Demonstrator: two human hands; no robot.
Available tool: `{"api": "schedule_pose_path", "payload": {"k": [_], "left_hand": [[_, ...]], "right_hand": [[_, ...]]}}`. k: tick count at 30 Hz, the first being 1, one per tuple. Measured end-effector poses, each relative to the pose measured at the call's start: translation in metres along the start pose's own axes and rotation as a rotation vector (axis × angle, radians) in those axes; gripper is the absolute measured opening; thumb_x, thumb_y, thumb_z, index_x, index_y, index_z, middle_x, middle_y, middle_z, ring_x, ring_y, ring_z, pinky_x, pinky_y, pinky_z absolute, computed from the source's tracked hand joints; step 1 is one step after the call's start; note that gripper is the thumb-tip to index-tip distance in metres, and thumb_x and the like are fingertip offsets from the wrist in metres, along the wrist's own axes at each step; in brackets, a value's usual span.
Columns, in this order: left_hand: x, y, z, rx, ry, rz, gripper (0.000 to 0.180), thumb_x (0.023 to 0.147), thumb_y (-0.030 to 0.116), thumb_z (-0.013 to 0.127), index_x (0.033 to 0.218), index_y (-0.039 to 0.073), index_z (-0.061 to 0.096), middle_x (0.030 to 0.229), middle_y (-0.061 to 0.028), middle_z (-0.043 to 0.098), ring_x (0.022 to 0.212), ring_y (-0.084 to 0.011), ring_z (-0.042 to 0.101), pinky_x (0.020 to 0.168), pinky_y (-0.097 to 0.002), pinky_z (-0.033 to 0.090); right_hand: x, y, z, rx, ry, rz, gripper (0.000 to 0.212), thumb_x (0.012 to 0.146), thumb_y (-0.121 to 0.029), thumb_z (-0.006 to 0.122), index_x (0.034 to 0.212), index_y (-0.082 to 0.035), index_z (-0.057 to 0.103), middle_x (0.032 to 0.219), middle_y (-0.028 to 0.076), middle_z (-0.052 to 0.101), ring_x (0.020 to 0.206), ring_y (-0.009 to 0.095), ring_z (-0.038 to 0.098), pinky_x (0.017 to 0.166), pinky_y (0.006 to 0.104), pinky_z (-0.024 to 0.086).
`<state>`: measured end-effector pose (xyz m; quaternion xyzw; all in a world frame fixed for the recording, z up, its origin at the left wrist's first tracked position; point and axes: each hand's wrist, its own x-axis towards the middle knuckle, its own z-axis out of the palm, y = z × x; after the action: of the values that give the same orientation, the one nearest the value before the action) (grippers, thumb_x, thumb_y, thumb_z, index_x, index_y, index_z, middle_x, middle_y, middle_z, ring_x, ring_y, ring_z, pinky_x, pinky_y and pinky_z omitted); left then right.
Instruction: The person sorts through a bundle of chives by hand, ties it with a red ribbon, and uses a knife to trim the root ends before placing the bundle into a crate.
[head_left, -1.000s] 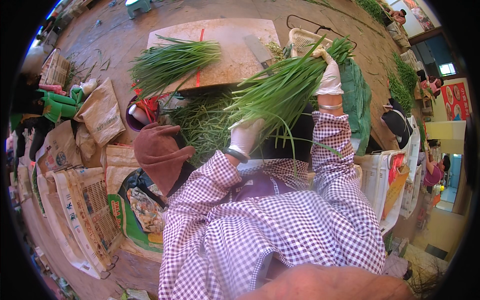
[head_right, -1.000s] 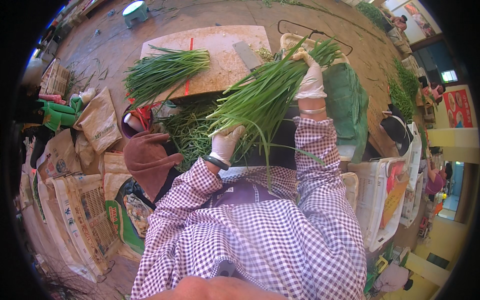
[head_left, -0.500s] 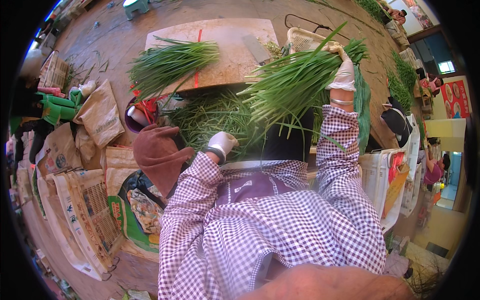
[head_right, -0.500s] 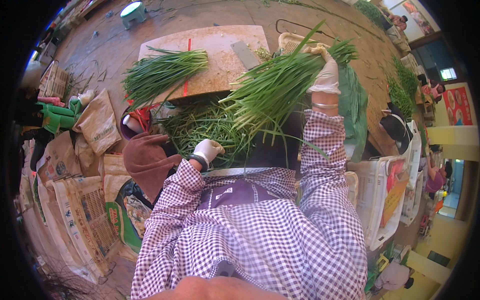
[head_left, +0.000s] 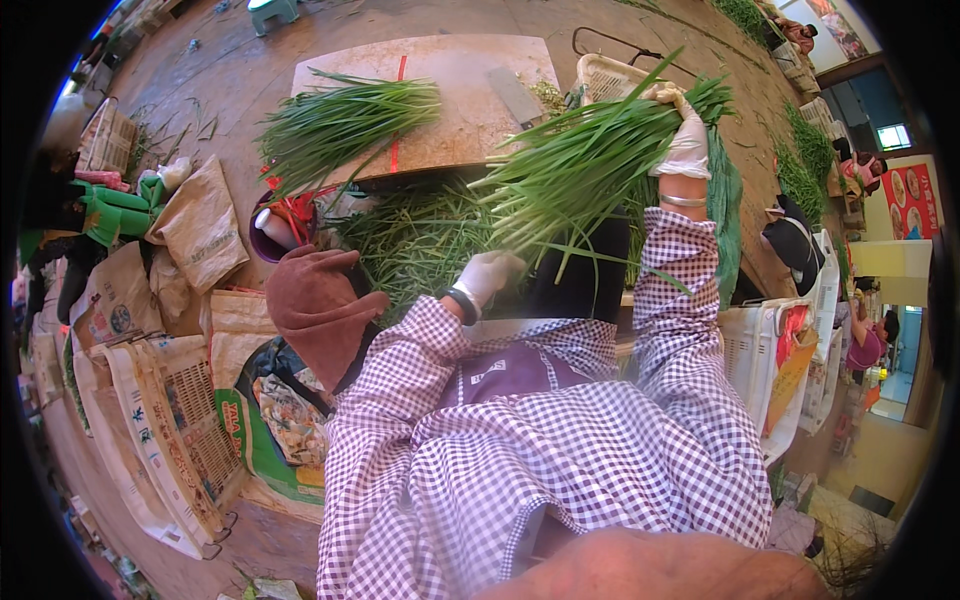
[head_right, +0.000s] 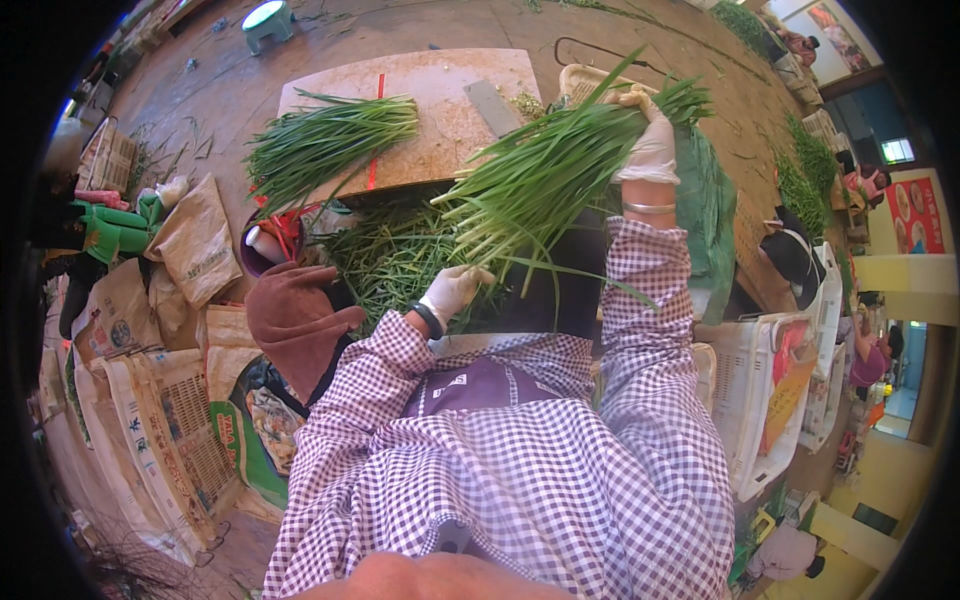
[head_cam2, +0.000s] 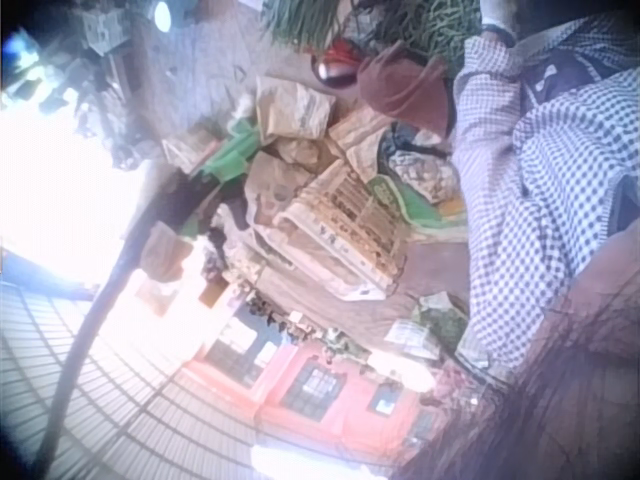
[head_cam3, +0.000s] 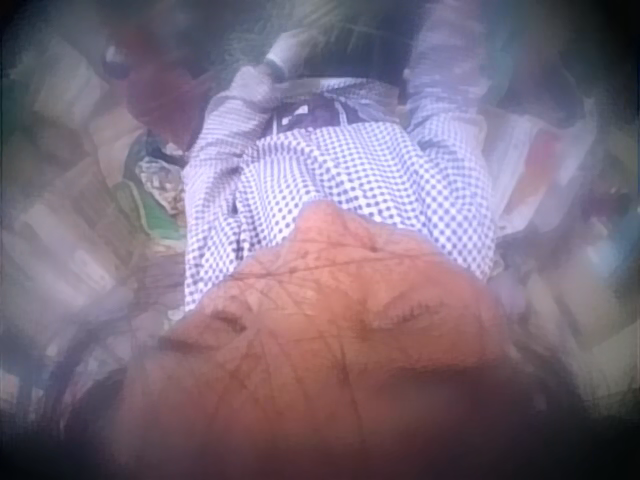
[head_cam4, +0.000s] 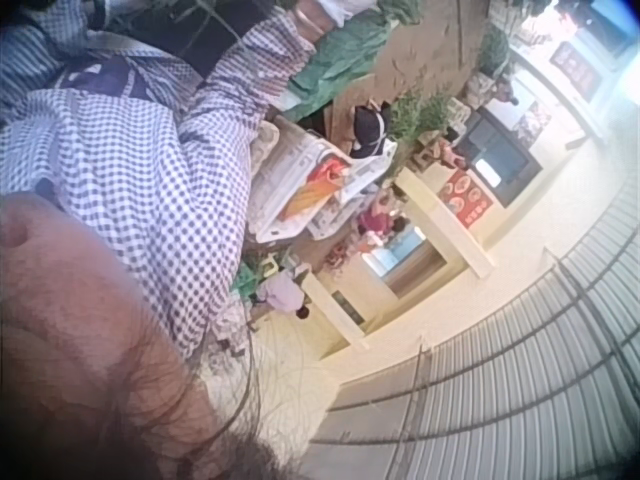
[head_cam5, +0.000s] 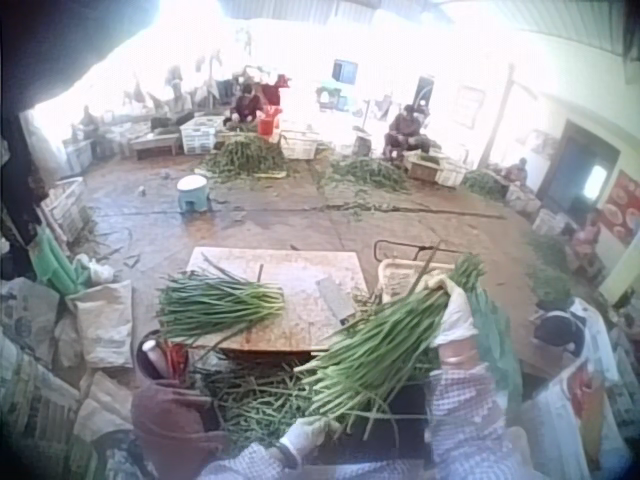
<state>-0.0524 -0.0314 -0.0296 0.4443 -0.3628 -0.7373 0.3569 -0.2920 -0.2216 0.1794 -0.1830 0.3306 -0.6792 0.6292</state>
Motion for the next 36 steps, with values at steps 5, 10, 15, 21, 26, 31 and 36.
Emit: {"api": "schedule_pose_path", "payload": {"k": [5,10,15,21,26,31,36], "left_hand": [[0.001,-0.044,-0.04,0.051,0.205,-0.144,0.034,0.098,0.032,0.051,0.106,0.003,0.067,0.059,0.006,0.048,0.047,-0.0044,0.034,0.044,-0.0197,0.026],[-0.014,0.011,-0.021,-0.211,0.062,0.091,0.04,0.094,0.041,0.058,0.11,0.005,0.065,0.061,0.0074,0.048,0.047,-0.0028,0.034,0.043,-0.0183,0.024],[-0.005,0.038,-0.002,-0.079,0.185,0.083,0.023,0.093,0.029,0.062,0.092,0.006,0.065,0.069,0.0054,0.055,0.056,-0.0047,0.042,0.051,-0.0202,0.034],[0.004,0.004,-0.033,-0.131,0.323,0.004,0.018,0.093,0.023,0.062,0.082,0.008,0.06,0.063,0.0052,0.051,0.05,-0.0045,0.038,0.046,-0.0191,0.028],[0.01,-0.009,-0.027,-0.01,0.199,-0.101,0.021,0.093,0.028,0.062,0.102,0.009,0.065,0.091,0.0013,0.065,0.077,-0.0088,0.055,0.067,-0.026,0.044],[0.035,-0.012,-0.004,-0.054,-0.064,0.377,0.033,0.095,0.03,0.058,0.125,0.014,0.058,0.116,0.0025,0.062,0.096,-0.0125,0.058,0.08,-0.0323,0.047],[0.049,-0.004,0.002,-0.618,-0.256,0.052,0.029,0.096,0.026,0.058,0.12,0.01,0.058,0.109,-0.0045,0.064,0.084,-0.0134,0.061,0.069,-0.025,0.048]], "right_hand": [[0.001,-0.013,0.003,0.094,-0.04,-0.032,0.004,0.082,0.001,0.059,0.085,-0.002,0.059,0.081,0.01,0.062,0.075,0.027,0.063,0.075,0.0392,0.057],[0.001,-0.006,-0.001,0.069,-0.078,-0.044,0.002,0.084,-0.002,0.059,0.082,-0.002,0.06,0.082,0.01,0.062,0.075,0.025,0.062,0.074,0.0378,0.056],[0.002,0.004,0.0,-0.007,-0.082,-0.049,0.005,0.084,-0.004,0.059,0.08,-0.001,0.06,0.079,0.009,0.062,0.075,0.024,0.062,0.073,0.0371,0.055],[-0.006,-0.002,0.006,-0.023,-0.033,-0.054,0.003,0.083,-0.003,0.059,0.081,-0.002,0.06,0.079,0.009,0.063,0.075,0.024,0.063,0.073,0.0371,0.056],[-0.012,-0.013,0.004,0.014,-0.111,-0.021,0.008,0.088,-0.008,0.061,0.086,0.0,0.062,0.081,0.009,0.064,0.08,0.023,0.063,0.081,0.0374,0.056],[-0.015,-0.007,0.013,-0.076,-0.067,-0.019,0.006,0.085,-0.007,0.062,0.082,-0.001,0.061,0.086,0.009,0.065,0.079,0.022,0.063,0.078,0.0362,0.056],[-0.015,-0.005,0.009,0.014,-0.219,0.055,0.005,0.084,-0.003,0.062,0.083,0.001,0.06,0.088,0.008,0.063,0.082,0.022,0.063,0.079,0.0351,0.055]]}}
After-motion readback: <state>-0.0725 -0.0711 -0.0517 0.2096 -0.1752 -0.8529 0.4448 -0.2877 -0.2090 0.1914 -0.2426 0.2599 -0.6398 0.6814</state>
